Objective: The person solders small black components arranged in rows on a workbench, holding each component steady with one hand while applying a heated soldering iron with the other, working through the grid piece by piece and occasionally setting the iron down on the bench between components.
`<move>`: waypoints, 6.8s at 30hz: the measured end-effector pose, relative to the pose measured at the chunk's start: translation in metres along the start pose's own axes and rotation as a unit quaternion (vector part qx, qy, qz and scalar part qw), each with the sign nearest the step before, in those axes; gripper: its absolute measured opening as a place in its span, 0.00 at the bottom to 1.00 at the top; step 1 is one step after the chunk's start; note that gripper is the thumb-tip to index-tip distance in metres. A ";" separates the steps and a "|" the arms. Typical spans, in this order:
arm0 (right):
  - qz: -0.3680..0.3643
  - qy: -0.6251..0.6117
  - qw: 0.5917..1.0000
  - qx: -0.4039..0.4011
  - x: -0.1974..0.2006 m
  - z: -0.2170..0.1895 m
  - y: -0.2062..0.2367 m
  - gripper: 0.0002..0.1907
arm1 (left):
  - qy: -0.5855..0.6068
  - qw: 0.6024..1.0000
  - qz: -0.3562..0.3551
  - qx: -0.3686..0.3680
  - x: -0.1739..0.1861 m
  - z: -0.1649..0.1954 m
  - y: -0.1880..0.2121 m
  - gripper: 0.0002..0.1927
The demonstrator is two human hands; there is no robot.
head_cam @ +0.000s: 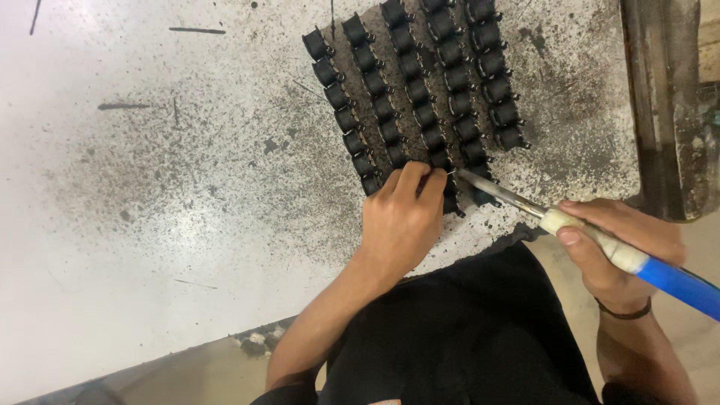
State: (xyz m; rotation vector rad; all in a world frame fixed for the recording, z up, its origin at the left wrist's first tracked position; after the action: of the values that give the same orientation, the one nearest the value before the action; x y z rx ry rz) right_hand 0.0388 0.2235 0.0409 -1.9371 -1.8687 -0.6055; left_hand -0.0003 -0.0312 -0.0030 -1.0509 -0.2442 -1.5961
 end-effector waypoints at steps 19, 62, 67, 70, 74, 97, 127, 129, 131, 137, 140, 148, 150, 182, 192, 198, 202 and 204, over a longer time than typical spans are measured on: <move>-0.036 0.093 0.994 0.049 0.000 -0.034 -0.017 0.13 | 0.014 1.000 0.005 0.005 -0.001 0.005 -0.008 0.11; 0.005 -0.038 0.999 0.023 -0.006 0.008 -0.036 0.12 | 0.008 1.000 0.014 0.024 0.000 -0.021 -0.026 0.11; -0.019 -0.021 0.998 0.053 -0.009 -0.006 -0.041 0.11 | 0.029 0.999 -0.003 0.021 -0.004 -0.023 -0.026 0.07; -0.030 0.017 0.996 0.084 -0.011 -0.018 -0.043 0.12 | 0.038 0.999 0.009 0.017 -0.002 -0.022 -0.027 0.08; -0.038 0.078 0.990 0.110 -0.013 -0.037 -0.046 0.13 | 0.055 0.998 0.021 0.013 0.002 -0.021 -0.027 0.08; 0.023 -0.131 0.990 0.053 -0.021 0.014 -0.061 0.13 | -0.041 0.997 0.058 0.007 0.034 -0.024 -0.059 0.17; -0.039 0.041 0.989 0.133 -0.022 -0.063 -0.087 0.12 | -0.004 0.999 0.034 0.019 -0.002 -0.032 -0.054 0.05; -0.033 -0.007 0.986 0.162 -0.014 -0.055 -0.089 0.12 | -0.004 0.998 0.061 -0.002 0.013 -0.026 -0.052 0.04; -0.013 -0.054 0.995 0.087 -0.009 -0.041 -0.091 0.11 | 0.015 0.998 0.007 0.067 0.027 -0.029 -0.051 0.05; -0.008 -0.150 0.988 0.039 -0.023 -0.007 -0.089 0.12 | -0.065 0.991 0.119 -0.006 0.038 -0.037 -0.066 0.13; 0.007 -0.102 0.993 0.053 -0.024 -0.003 -0.092 0.12 | -0.075 0.993 0.086 0.022 0.019 -0.046 -0.069 0.16; -0.015 -0.063 0.995 0.071 -0.027 -0.011 -0.100 0.12 | -0.061 0.993 0.090 0.037 -0.003 -0.054 -0.060 0.07; -0.017 -0.064 0.996 0.060 -0.028 -0.015 -0.101 0.12 | -0.059 0.994 0.086 0.035 -0.003 -0.053 -0.061 0.05; -0.026 -0.066 0.996 0.059 -0.015 -0.041 -0.103 0.12 | -0.021 0.991 0.133 0.018 0.020 -0.043 -0.047 0.05; -0.013 -0.013 0.999 0.051 -0.013 -0.013 -0.077 0.11 | -0.051 0.996 0.075 0.014 0.002 -0.033 -0.042 0.10; -0.027 -0.006 0.998 0.056 -0.016 -0.032 -0.085 0.12 | -0.034 0.997 0.067 -0.005 -0.002 -0.033 -0.044 0.09; -0.035 0.020 0.998 0.041 -0.015 -0.045 -0.096 0.11 | -0.037 0.998 0.055 0.006 -0.002 -0.034 -0.045 0.08; -0.047 0.011 0.999 0.008 -0.016 -0.049 -0.105 0.10 | -0.043 0.997 0.059 0.010 -0.002 -0.034 -0.046 0.07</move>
State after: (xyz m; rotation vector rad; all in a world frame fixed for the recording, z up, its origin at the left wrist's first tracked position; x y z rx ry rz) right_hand -0.0684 0.1882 0.0705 -1.8336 -1.9542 -0.6354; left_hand -0.0570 -0.0368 -0.0073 -1.0987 -0.2512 -1.4427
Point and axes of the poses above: each hand's wrist, its own y-axis away from the middle knuckle, its own x-axis out of the back of the hand, z = x × y, the point moved 2 cm from there along -y, towards the middle knuckle, and after that the axes turned 10 degrees about -x, right-handed, at the moved point
